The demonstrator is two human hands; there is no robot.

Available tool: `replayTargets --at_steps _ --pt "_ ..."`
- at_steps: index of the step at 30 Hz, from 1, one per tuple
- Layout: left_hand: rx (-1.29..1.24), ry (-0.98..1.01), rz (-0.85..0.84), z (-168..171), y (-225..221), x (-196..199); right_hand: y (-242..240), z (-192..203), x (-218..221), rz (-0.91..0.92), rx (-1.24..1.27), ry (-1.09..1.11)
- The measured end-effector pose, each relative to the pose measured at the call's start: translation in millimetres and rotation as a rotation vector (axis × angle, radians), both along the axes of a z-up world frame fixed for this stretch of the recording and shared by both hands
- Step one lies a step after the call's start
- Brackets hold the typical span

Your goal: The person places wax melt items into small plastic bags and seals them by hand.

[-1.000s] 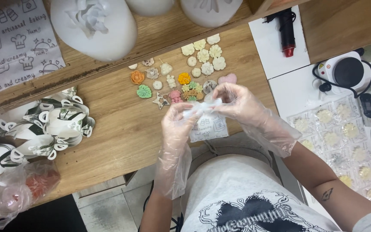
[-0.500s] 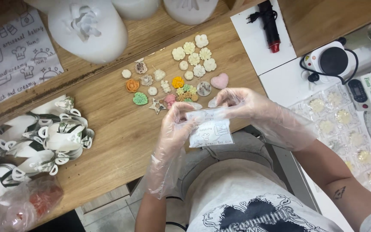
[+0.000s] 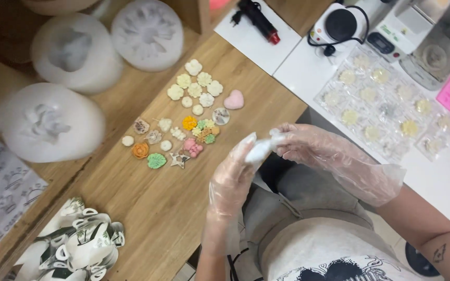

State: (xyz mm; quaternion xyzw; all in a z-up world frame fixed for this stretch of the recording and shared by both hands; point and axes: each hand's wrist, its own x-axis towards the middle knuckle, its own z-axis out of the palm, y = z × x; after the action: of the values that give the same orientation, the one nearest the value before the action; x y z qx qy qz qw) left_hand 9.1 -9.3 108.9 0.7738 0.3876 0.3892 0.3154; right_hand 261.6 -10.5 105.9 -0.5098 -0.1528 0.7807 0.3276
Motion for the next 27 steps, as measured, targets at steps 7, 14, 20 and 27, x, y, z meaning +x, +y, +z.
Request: replayTargets --at_steps 7,14,20,27 --pt "-0.989 -0.734 -0.106 3.6 -21.0 54.4 -34.4 82.5 -10.9 -0.110 0.310 -0.558" --pt "-1.109 -0.555 -0.032 -11.9 -66.6 140.9 -113.3 23.1 43.1 -0.466 0.325 -0.313" --pt "-0.898 -0.148 -0.059 -1.6 -120.5 230.1 -180.1 -6.5 113.9 -0.799 0.247 -0.271" --pt "-1.039 -0.125 -0.109 -56.9 -188.0 328.5 -278.9 -57.5 206.7 -0.869 0.184 -0.260"
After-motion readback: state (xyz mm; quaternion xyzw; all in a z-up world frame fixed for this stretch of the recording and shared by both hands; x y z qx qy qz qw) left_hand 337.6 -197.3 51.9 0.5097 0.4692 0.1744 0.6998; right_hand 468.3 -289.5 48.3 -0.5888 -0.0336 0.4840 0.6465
